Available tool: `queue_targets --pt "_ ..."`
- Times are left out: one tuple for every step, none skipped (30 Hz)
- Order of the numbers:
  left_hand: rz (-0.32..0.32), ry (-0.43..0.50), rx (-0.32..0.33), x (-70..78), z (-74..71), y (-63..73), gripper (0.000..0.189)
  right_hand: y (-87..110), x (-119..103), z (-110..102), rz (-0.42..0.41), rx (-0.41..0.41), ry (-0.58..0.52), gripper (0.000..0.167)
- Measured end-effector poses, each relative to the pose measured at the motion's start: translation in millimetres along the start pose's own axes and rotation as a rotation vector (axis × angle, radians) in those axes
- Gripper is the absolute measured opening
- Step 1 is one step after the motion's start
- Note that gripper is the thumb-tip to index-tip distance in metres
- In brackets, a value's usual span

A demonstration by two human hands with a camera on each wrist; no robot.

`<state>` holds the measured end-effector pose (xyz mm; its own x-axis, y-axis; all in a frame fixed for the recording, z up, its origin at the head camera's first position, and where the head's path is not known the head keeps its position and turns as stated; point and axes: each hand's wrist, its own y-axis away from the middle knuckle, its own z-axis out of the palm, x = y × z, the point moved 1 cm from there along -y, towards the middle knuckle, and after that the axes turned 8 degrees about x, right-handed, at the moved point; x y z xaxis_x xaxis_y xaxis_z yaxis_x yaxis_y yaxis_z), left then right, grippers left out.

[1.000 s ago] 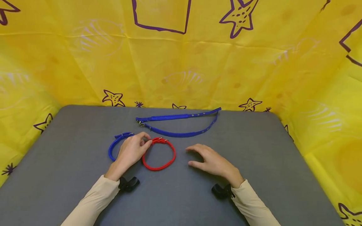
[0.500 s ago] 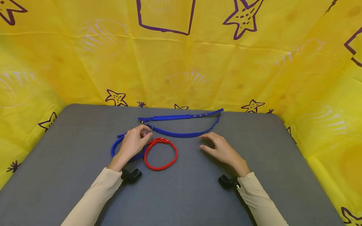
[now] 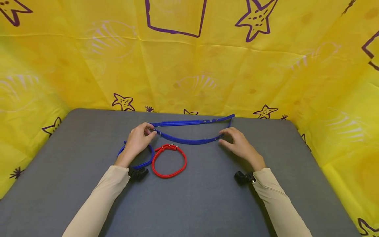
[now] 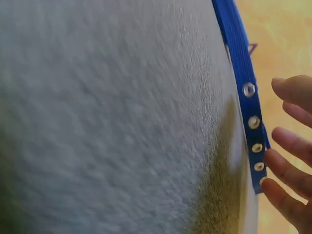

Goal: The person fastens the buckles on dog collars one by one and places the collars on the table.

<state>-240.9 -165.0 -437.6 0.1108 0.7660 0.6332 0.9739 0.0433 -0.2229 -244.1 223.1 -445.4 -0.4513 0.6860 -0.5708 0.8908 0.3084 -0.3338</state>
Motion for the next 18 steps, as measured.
queue_targets --pt "-0.001 0.000 0.000 -1.0 -0.2 -1.4 0.030 -1.7 2 -1 0.003 0.003 0.002 0.034" --pt "-0.002 0.001 0.002 -1.7 -0.4 -2.7 0.032 -3.3 4 -1 0.006 0.006 0.004 0.034" --pt "-0.001 0.002 0.005 -2.5 -0.7 -3.9 0.032 -4.9 7 -2 0.010 0.010 0.005 0.034" --pt "-0.003 0.003 0.006 -3.1 -0.7 -5.1 0.033 -6.1 9 -3 0.017 0.013 0.003 0.035" --pt "-0.002 0.001 0.008 -3.7 -0.6 -6.3 0.034 -7.1 11 -3 0.023 0.016 0.002 0.035" --pt "-0.004 0.001 0.009 -4.1 -0.6 -7.4 0.035 -8.2 13 -4 0.030 0.018 0.000 0.035" --pt "-0.005 0.000 0.009 -4.3 -0.6 -8.5 0.036 -9.3 15 -4 0.036 0.020 -0.001 0.036" --pt "-0.005 -0.004 0.008 -4.4 -0.5 -9.4 0.037 -10.2 17 -5 0.041 0.022 0.001 0.036" --pt "-0.009 -0.008 0.004 -4.6 -0.5 -10.5 0.038 -11.0 19 -5 0.044 0.022 0.004 0.037" --pt "-0.012 -0.012 -0.003 -4.7 -0.4 -11.4 0.039 -11.6 21 -6 0.046 0.020 0.008 0.038" --pt "-0.017 -0.018 -0.011 -4.8 -0.4 -12.3 0.040 -12.3 22 -6 0.044 0.017 0.013 0.038" --pt "-0.024 -0.024 -0.021 -4.8 -0.4 -13.1 0.041 -13.0 24 -6 0.042 0.012 0.020 0.039" --pt "-0.029 -0.033 -0.032 -4.8 -0.5 -13.6 0.042 -13.5 25 -6 0.037 0.003 0.029 0.040" --pt "-0.034 -0.042 -0.046 -5.1 -0.6 -14.2 0.043 -14.0 26 -6 0.031 -0.010 0.038 0.040" --pt "-0.040 -0.051 -0.058 -5.5 -0.8 -14.8 0.043 -14.4 27 -6 0.025 -0.025 0.046 0.040" --pt "-0.042 -0.060 -0.070 -5.9 -1.0 -15.3 0.044 -14.8 28 -5 0.019 -0.039 0.055 0.039" --pt "-0.047 -0.069 -0.082 -6.5 -1.1 -15.9 0.044 -15.2 28 -5 0.012 -0.052 0.062 0.038" --pt "-0.046 -0.076 -0.092 -6.7 -1.2 -16.2 0.044 -15.5 29 -5 0.005 -0.063 0.069 0.036"
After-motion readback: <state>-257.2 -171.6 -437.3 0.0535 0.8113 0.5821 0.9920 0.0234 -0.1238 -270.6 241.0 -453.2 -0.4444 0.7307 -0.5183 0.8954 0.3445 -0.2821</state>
